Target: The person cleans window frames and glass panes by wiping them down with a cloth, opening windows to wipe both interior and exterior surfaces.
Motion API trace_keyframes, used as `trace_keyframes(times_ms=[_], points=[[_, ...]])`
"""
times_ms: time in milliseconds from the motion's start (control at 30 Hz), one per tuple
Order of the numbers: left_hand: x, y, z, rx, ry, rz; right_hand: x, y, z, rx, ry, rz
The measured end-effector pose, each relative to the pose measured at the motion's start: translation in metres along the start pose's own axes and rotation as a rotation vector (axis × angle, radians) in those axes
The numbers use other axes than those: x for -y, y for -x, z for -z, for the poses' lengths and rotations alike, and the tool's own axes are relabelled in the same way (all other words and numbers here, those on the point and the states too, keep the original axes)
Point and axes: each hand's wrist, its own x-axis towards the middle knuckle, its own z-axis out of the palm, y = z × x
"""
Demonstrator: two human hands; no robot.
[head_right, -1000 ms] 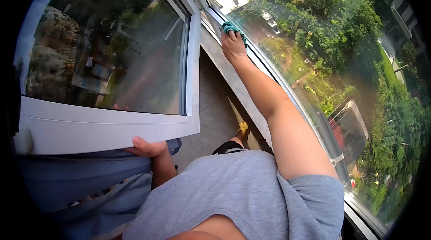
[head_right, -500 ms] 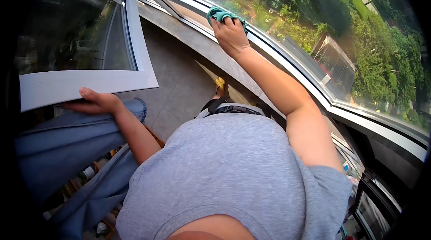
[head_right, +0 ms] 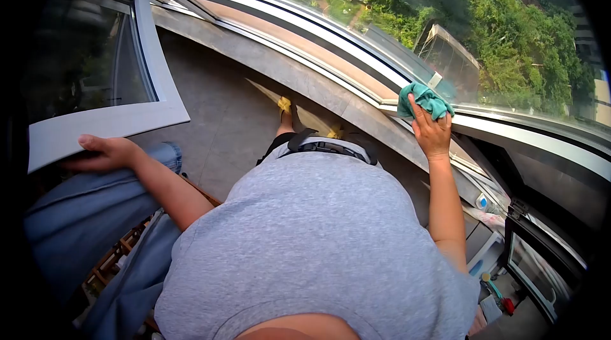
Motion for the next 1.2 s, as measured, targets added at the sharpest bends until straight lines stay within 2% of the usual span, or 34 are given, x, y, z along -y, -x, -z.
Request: trace_keyframes(times_ms=[33,100,167,300,433,567,700,800,900,933,1000,1033,1067,1167,1200], points=[[0.002,0.001,-0.001,-0.010,0.003,-0.007,0.000,-0.001,-0.001,0.002,0.004,0.009],[0.004,0.002,-0.003,-0.021,0.000,-0.009,0.009,-0.006,-0.003,-0.022,-0.162,-0.131],[0.000,0.000,-0.008,-0.051,0.053,0.044,0.030,-0.022,-0.018,-0.189,-0.206,-0.262],[-0.011,0.005,-0.006,-0.024,-0.061,0.114,0.090,-0.116,-0.015,-0.150,-0.178,-0.102],[-0.020,0.005,-0.012,-0.042,-0.035,0.193,0.161,-0.239,-0.007,-0.157,-0.246,0.076],[-0.017,0.010,-0.010,0.002,-0.081,0.113,0.239,-0.347,-0.022,-0.268,-0.212,0.182],[-0.010,0.018,-0.005,0.042,-0.009,0.161,0.310,-0.449,-0.042,-0.343,-0.234,0.285],[-0.005,0.010,0.005,0.195,-0.125,0.128,0.358,-0.517,-0.056,-0.380,-0.275,0.332],[0.006,0.005,-0.006,0.055,-0.345,0.032,0.396,-0.574,-0.050,-0.352,-0.289,0.381],[0.009,0.005,-0.002,0.078,-0.378,0.032,0.410,-0.594,-0.053,-0.338,-0.310,0.392],[0.016,0.013,0.006,0.083,-0.354,0.088,0.438,-0.631,-0.055,-0.267,-0.367,0.414],[0.020,0.016,0.013,0.094,-0.316,0.123,0.453,-0.649,-0.060,-0.338,-0.397,0.409],[0.023,0.019,0.017,0.095,-0.290,0.147,0.467,-0.669,-0.063,-0.302,-0.436,0.412],[0.030,0.019,0.031,0.148,-0.216,0.128,0.492,-0.707,-0.059,-0.258,-0.477,0.424],[0.027,0.015,0.030,0.192,-0.309,0.107,0.496,-0.716,-0.055,-0.247,-0.469,0.437]])
